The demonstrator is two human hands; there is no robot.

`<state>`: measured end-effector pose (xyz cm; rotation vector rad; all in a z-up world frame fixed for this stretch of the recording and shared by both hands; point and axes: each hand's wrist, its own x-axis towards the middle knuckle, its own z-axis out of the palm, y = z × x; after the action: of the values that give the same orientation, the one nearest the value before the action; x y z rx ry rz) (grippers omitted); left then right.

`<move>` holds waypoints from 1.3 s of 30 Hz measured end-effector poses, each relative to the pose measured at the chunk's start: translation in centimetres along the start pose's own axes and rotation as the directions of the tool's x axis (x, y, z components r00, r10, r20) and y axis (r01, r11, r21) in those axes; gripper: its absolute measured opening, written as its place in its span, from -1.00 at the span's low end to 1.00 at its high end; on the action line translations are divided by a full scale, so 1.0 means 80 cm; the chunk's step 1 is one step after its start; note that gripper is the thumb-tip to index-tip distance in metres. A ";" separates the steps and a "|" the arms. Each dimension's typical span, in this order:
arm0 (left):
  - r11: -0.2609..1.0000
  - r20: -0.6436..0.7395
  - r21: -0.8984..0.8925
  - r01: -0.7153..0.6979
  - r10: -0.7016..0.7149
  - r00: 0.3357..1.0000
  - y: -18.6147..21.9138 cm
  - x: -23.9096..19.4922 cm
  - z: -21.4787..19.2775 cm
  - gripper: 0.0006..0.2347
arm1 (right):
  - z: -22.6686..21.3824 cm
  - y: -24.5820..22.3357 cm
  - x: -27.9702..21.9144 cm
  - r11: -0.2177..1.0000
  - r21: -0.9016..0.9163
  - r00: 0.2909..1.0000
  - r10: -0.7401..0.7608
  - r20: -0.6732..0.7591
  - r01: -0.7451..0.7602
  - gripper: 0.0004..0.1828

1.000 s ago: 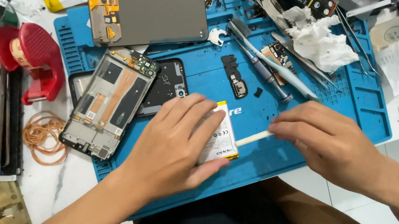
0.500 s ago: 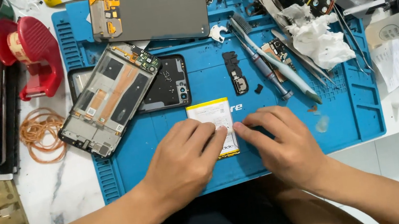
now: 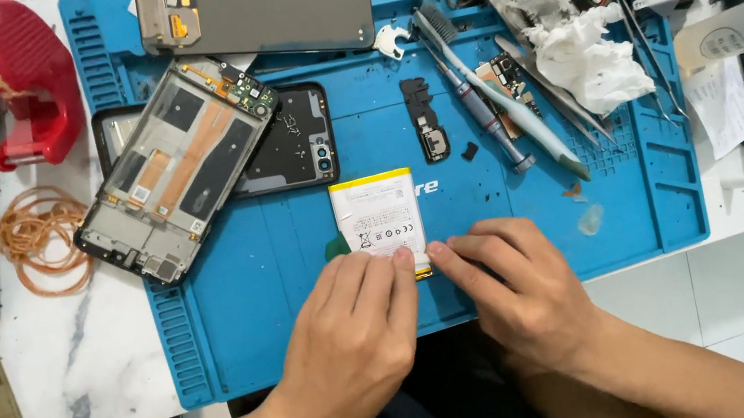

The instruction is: The person cleans a smartphone battery using a pen-like tool and a wooden stick. They rub the battery surface and edges, then peel off a small piece of adhesive tape from the battery connector area.

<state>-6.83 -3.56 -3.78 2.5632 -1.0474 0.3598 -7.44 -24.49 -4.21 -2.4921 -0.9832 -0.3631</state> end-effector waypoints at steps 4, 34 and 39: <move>0.995 -0.025 0.092 -0.033 0.035 0.999 -0.015 0.021 0.011 -0.91 | 0.004 0.014 0.013 0.999 -0.037 1.000 -0.006 -0.020 0.005 -0.71; 0.996 -0.113 -0.064 -0.060 0.053 0.992 -0.004 0.002 0.003 -0.91 | -0.002 0.003 -0.009 0.998 0.058 0.999 -0.034 -0.030 0.035 -0.70; 0.997 -0.080 -0.062 -0.046 0.041 0.996 -0.012 0.009 0.010 -0.90 | 0.001 0.013 -0.004 0.998 -0.022 0.998 -0.058 -0.023 0.057 -0.70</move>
<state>-5.55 -3.66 -4.44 2.4530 -1.0707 0.4282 -6.94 -25.31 -4.73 -2.4769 -1.0487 -0.4218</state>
